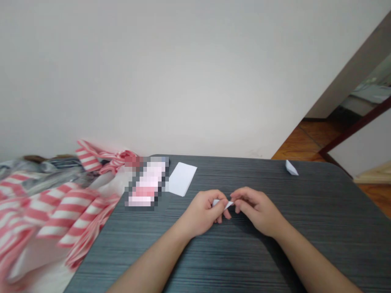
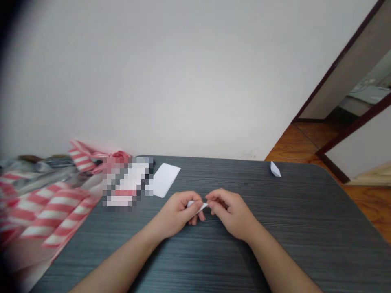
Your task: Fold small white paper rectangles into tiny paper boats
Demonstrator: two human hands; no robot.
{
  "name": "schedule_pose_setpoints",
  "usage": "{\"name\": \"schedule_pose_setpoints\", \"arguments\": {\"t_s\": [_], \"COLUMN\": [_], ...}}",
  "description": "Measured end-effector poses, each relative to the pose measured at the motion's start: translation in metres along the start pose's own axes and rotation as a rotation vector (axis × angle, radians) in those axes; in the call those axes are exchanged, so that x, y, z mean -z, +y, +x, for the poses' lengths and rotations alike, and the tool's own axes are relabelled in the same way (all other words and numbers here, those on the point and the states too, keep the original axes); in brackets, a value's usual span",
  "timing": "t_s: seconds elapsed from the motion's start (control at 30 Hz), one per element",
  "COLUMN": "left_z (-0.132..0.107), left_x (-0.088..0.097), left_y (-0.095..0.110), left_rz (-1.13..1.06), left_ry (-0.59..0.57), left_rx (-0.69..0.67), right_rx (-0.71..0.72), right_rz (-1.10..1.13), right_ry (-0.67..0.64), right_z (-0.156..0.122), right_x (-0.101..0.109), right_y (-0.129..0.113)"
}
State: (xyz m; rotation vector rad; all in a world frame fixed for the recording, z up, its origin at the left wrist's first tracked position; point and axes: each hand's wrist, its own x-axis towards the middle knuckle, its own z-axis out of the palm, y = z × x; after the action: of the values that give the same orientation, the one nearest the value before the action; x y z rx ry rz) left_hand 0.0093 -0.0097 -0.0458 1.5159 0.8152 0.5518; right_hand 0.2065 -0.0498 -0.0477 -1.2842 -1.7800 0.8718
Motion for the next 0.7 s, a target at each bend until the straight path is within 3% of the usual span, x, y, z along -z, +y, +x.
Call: {"name": "schedule_pose_setpoints", "arguments": {"t_s": [0.17,0.7], "left_z": [-0.0001,-0.0002], "left_x": [0.0002,0.0012], "left_y": [0.0009,0.0055], "left_rz": [0.054,0.106], "left_ry": [-0.003,-0.038], "left_rx": [-0.03,-0.02], "right_rx": [-0.094,0.036], "right_rz": [-0.061,-0.192], "right_ry": [-0.054,-0.099], "right_z": [0.001,0.0037], "right_x": [0.0001,0.0005], "right_y": [-0.006,-0.0071]}}
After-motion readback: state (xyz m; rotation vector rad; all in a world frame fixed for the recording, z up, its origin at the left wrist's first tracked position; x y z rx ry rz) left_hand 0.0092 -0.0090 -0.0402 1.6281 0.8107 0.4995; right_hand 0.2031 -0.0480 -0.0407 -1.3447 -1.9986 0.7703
